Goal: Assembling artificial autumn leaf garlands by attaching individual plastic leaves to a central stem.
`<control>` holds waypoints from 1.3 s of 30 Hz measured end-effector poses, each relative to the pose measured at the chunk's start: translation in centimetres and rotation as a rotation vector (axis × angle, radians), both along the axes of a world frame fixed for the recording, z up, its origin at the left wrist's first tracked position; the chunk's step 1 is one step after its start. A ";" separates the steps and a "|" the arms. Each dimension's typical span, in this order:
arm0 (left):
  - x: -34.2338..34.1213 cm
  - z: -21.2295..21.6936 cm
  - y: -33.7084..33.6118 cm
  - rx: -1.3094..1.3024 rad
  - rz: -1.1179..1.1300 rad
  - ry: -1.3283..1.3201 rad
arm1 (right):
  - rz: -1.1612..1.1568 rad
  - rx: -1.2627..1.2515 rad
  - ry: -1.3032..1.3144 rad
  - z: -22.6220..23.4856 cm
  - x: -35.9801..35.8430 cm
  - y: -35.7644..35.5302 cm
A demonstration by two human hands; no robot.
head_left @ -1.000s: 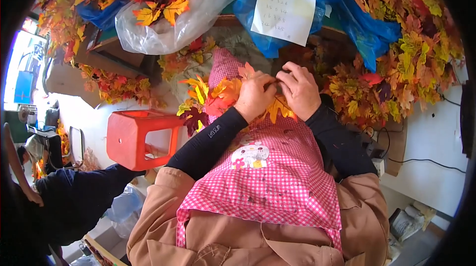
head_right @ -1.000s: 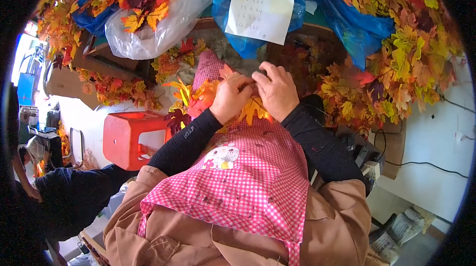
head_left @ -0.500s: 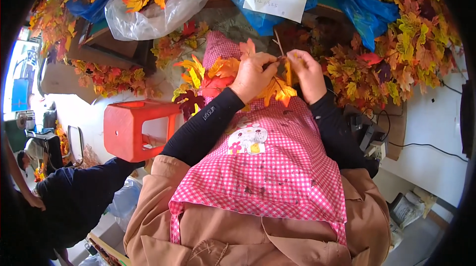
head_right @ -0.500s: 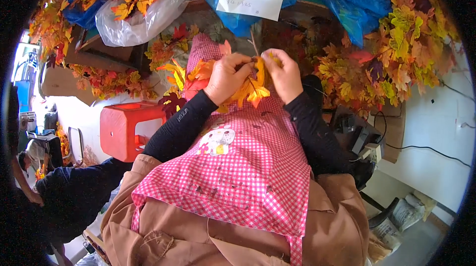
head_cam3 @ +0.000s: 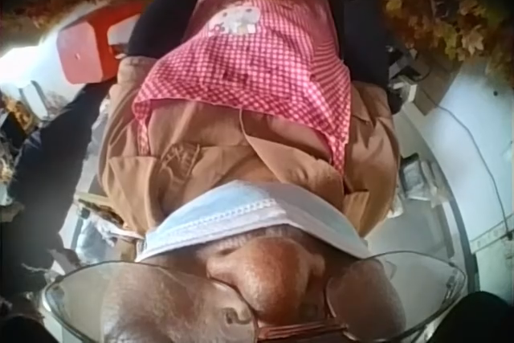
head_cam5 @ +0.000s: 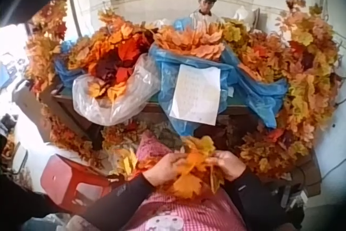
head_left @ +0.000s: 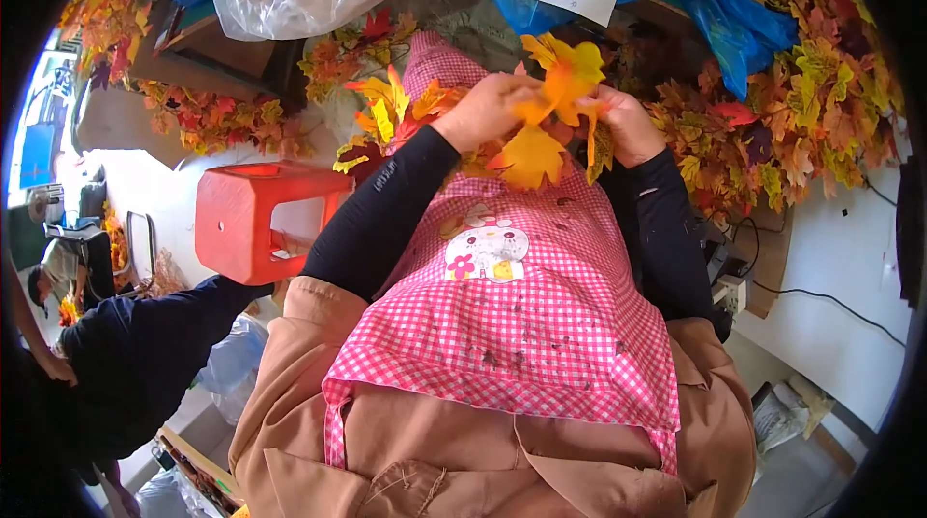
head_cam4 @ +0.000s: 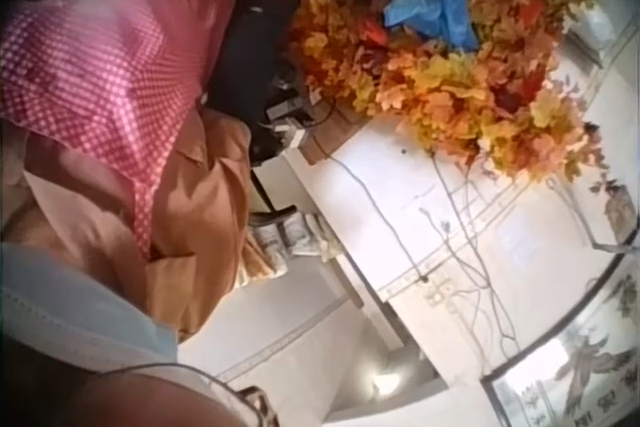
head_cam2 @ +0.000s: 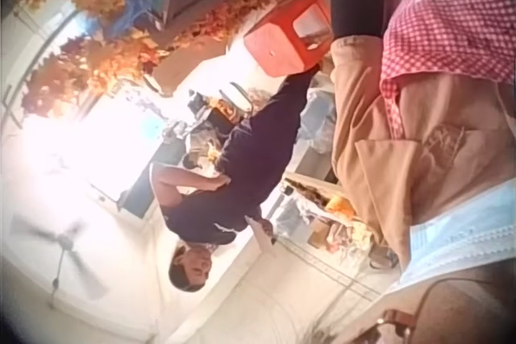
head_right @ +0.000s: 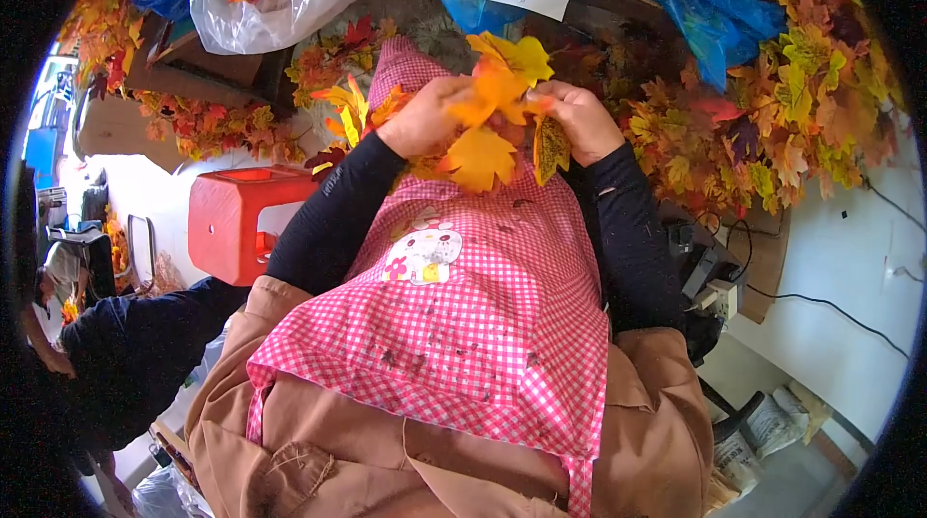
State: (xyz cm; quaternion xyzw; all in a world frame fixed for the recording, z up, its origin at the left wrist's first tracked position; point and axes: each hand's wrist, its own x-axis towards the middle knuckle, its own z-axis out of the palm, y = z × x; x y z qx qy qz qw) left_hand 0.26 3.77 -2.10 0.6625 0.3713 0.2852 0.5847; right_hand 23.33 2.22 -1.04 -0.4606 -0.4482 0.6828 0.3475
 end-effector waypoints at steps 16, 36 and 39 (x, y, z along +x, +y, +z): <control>-2.8 -0.8 1.4 -0.218 -0.027 -0.195 | 0.011 -0.128 0.279 -3.5 1.8 0.7; -3.0 -0.4 -2.1 0.157 0.012 0.239 | -0.237 -0.375 0.751 -7.3 3.7 0.8; -3.1 -1.2 -2.1 0.143 0.026 0.156 | -0.200 -0.392 0.785 -6.6 3.4 0.7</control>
